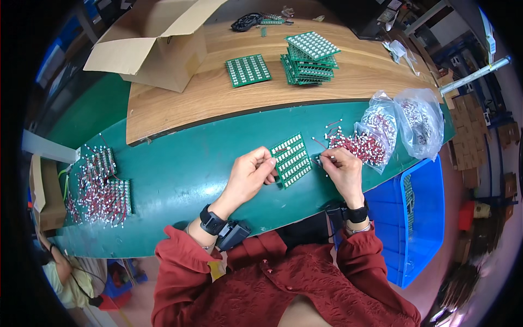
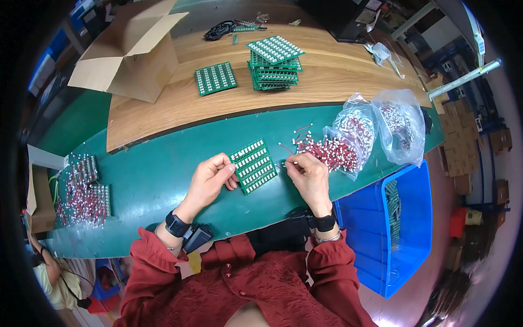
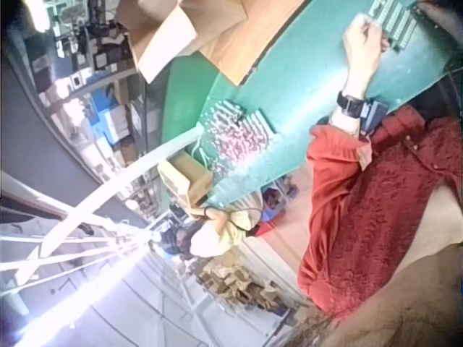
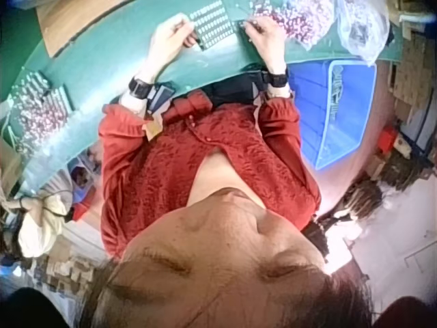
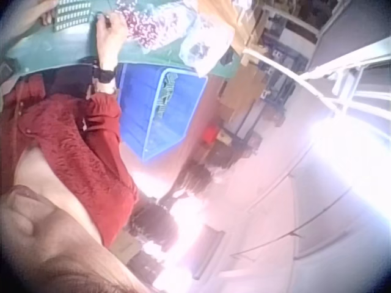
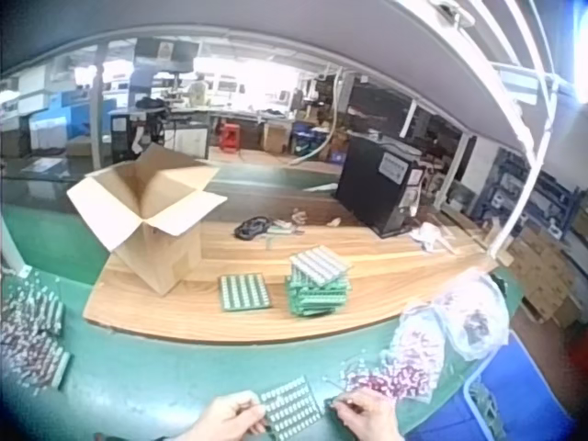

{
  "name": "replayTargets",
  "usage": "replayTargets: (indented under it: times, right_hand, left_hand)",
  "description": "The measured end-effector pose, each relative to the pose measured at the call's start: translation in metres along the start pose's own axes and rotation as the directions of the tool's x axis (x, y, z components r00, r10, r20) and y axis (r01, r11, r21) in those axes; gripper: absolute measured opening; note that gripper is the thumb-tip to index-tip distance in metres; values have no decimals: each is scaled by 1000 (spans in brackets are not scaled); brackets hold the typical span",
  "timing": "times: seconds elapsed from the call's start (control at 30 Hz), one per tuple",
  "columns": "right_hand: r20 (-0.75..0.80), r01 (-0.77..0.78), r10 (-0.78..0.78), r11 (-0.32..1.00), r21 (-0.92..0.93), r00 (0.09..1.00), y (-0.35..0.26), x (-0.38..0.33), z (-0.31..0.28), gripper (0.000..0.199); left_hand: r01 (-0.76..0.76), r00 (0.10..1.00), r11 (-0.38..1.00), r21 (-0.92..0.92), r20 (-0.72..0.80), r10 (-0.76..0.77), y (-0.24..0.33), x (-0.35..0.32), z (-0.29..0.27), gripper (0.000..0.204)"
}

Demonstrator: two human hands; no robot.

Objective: The person inserts small red and white cylindrical electronic components into a green circuit board by hand. They pick components from a plastic bag and place them into the board's holes one by one, working on a green workbench in a workshop environment.

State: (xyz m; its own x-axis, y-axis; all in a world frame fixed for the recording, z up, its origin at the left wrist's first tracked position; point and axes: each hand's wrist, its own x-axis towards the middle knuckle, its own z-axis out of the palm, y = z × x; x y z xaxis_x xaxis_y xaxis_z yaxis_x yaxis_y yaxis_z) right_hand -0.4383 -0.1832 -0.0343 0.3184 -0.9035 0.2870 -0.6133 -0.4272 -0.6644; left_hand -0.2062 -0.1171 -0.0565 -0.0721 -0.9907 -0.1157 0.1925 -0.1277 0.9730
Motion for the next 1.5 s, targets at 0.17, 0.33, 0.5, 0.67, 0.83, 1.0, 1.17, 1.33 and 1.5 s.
replayTargets:
  times: [0.17, 0.33, 0.5, 0.67, 0.83, 1.0, 1.17, 1.33, 1.5]
  right_hand:
    - [46, 37, -33, 995, -96, 998, -1, 3, 0, 7]
    - [0, -81, 83, 980, 179, 997, -3, 0, 6, 4]
    - [220, -362, 287, 721, 592, 932, -16, -3, 7, 7]
    - [308, -347, 182, 669, 657, 934, -29, -5, 29, 5]
    - [298, -330, 179, 725, 605, 938, -39, -5, 37, 5]
    - [106, -40, -4, 914, 403, 994, -50, 6, 35, 5]
    - [50, 97, -122, 931, 353, 991, -53, 13, 47, 7]
    - [59, 59, -88, 924, 377, 994, -50, 8, 53, 7]
    - [49, 62, -84, 936, 347, 995, -57, 6, 54, 8]
  left_hand:
    - [22, 1000, 999, 48, -7, -22, 2, 0, 2, 11]
    - [42, 999, 999, 28, -3, -42, -1, 1, 2, 8]
    - [100, 995, 995, -3, 15, -100, 2, 0, 3, 9]
    - [160, 986, 983, -85, 62, -155, 5, 0, 5, 10]
    - [163, 986, 982, -95, 53, -158, 5, 0, 5, 11]
    - [129, 987, 987, -93, 109, -119, 2, 0, 5, 11]
    - [124, 987, 990, -61, 113, -117, 4, -1, 2, 9]
    - [213, 977, 957, -198, 56, -205, 13, -1, 2, 11]
    - [240, 969, 959, -151, 105, -225, 15, -2, -1, 12]
